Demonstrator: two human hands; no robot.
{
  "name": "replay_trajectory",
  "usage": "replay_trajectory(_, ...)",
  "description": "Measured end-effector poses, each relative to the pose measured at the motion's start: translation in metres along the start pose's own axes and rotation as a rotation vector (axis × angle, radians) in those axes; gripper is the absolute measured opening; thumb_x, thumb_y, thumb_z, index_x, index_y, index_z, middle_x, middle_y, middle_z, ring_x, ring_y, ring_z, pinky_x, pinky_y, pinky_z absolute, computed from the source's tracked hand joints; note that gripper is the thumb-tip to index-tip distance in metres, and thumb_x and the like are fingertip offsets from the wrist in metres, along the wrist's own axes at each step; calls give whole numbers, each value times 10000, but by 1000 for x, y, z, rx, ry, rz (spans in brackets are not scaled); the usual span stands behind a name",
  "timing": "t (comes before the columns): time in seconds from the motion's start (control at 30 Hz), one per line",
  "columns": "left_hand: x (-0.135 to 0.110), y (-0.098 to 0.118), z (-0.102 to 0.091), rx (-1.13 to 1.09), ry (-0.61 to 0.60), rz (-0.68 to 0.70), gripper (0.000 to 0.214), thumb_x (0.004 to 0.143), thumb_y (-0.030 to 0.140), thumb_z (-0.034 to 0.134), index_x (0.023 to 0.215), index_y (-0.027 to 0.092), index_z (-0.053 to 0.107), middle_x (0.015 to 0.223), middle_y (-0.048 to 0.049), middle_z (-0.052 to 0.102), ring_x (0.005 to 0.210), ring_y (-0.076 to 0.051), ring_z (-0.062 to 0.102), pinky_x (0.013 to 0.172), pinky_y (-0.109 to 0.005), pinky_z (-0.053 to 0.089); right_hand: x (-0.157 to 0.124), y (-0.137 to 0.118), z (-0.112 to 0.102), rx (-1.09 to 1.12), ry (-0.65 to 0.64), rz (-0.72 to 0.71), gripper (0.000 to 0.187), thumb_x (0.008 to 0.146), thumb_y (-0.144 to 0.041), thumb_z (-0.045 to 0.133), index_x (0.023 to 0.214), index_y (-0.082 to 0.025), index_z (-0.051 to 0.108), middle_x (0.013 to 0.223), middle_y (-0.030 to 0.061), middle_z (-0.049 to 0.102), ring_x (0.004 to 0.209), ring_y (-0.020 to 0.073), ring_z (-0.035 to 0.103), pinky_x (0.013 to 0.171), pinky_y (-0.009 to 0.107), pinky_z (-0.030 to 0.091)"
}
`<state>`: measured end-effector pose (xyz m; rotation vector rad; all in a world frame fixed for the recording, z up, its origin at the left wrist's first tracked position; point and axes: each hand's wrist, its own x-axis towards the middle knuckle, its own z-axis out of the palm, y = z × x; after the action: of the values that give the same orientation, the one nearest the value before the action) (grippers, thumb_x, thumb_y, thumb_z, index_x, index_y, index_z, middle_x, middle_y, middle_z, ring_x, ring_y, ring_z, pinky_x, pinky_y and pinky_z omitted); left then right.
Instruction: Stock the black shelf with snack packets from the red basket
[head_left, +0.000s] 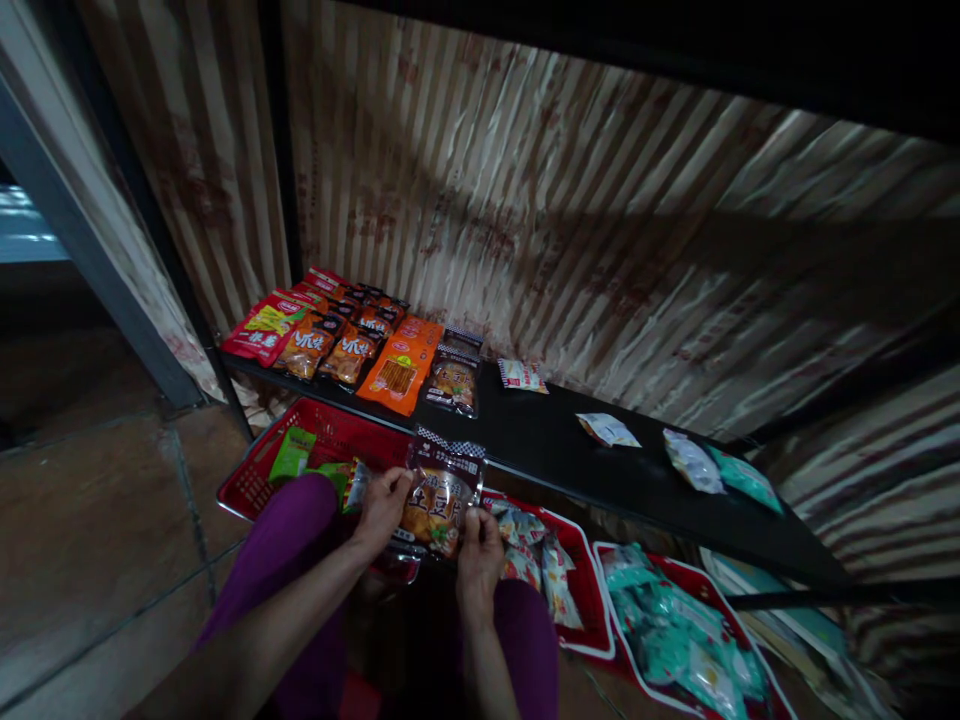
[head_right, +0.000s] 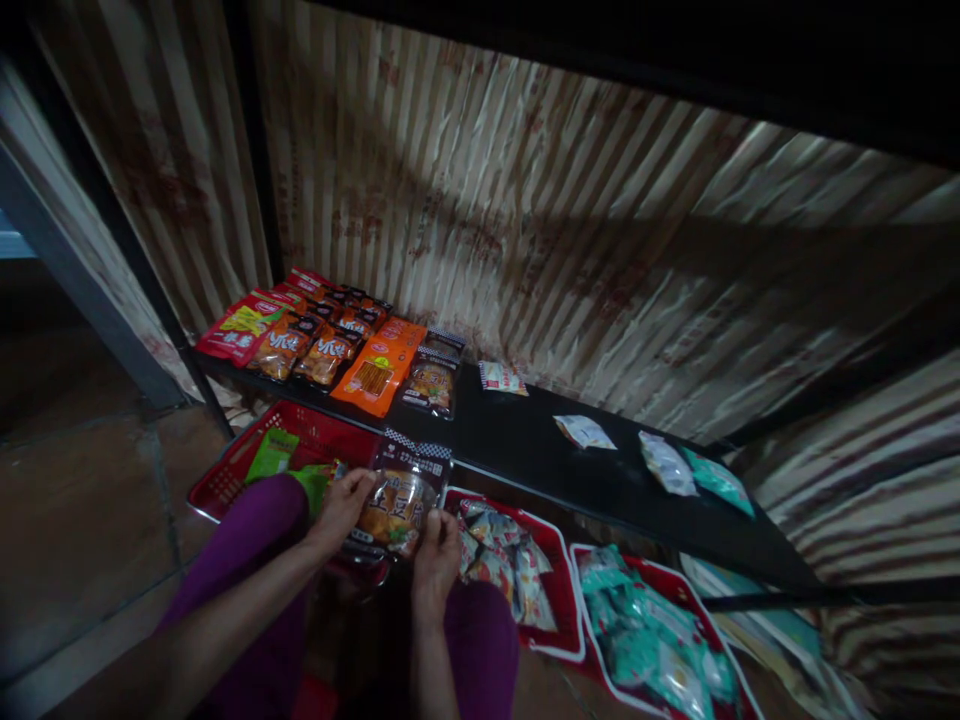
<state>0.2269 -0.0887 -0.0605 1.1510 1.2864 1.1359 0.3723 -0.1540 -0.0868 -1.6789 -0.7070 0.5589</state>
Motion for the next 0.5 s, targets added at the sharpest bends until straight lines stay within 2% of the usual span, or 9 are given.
replay_trajectory(0.13,37,8,16,-73,-59,43,261,771,427,557,715,201,677,645,8,647,641,-163,580,596,-238,445,43,-12,13,-44,12,-66,371,755,-561,521,783,-201,607,725,4,609,718,183,535,689,279,422)
replay_trajectory(0.27,77,20,34,-88,-58,103,183,769,324,576,853,210,693,862,-31,715,834,-192,641,769,-281,493,95,-25,32,-44,29,-139,388,751,-577,513,773,-196,582,703,-5,586,691,171,523,676,268,412)
replay_trajectory(0.37,105,29,45,-18,-64,192,299,808,252,522,1076,194,640,997,-66,711,947,-203,640,899,-342,471,130,-34,47,-40,37,-166,407,753,-591,510,792,-191,577,695,-8,581,661,159,517,639,253,409)
replay_trajectory(0.5,134,39,55,83,-94,294,474,841,211,464,1312,165,480,1150,-110,662,1004,-204,634,943,-390,466,168,-41,64,-83,65,-198,411,769,-579,492,820,-182,585,707,6,596,656,160,527,630,252,409)
